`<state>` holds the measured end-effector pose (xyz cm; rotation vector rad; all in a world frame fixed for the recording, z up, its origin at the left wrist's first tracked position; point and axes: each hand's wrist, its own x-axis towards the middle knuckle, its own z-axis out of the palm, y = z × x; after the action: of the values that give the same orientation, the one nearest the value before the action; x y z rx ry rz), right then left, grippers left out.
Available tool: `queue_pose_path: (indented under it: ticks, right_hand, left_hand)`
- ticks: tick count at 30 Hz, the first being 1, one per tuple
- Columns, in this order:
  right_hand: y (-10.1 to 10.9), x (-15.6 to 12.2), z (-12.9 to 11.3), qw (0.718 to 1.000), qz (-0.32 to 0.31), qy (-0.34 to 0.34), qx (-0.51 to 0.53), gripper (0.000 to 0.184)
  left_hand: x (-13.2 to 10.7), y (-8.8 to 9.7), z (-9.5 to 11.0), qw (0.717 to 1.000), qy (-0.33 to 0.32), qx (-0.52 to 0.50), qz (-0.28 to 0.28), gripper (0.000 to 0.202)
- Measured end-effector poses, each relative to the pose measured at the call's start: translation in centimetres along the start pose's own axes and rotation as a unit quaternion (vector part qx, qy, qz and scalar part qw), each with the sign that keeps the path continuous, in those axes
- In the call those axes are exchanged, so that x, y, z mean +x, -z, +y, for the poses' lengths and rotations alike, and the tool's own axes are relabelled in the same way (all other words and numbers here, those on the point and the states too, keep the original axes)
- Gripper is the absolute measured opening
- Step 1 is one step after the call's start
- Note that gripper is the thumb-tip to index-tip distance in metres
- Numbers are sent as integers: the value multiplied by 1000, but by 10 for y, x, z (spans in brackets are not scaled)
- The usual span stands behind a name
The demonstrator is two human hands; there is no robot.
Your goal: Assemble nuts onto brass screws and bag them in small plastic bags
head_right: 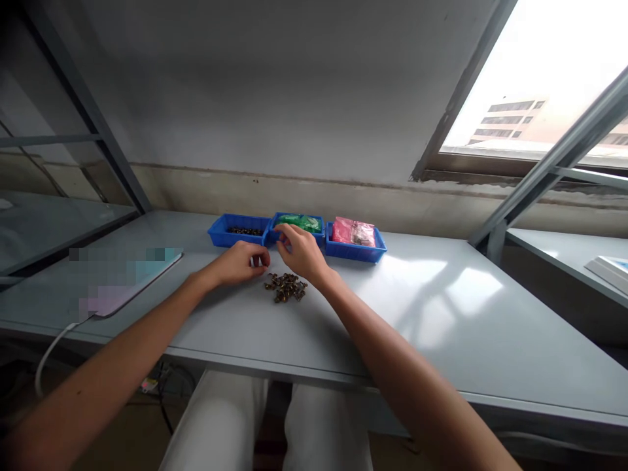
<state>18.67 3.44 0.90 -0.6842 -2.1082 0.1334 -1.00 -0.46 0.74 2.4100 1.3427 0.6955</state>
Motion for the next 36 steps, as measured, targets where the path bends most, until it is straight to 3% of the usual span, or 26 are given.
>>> queue_pose_path:
  ticks: [6,11,17,23,36]
  right_hand:
    - [23,-37,13,997,-61,-3,-53,25]
    - [25,-48,21,994,-50,-94,-24,21]
    - [23,-46,14,991,-73,-110,-12,19]
    - [22,-47,13,990,-74,-121,2,19]
    - [28,-47,13,988,-66,-140,13,19]
  left_hand:
    - [1,5,10,997,27,-21,68,6]
    - [1,12,13,976,54,-180,106,16]
    - [0,19,16,891,45,-437,115,25]
    - [-2,25,19,825,57,-551,114,21]
    - [-3,23,18,817,43,-567,91,19]
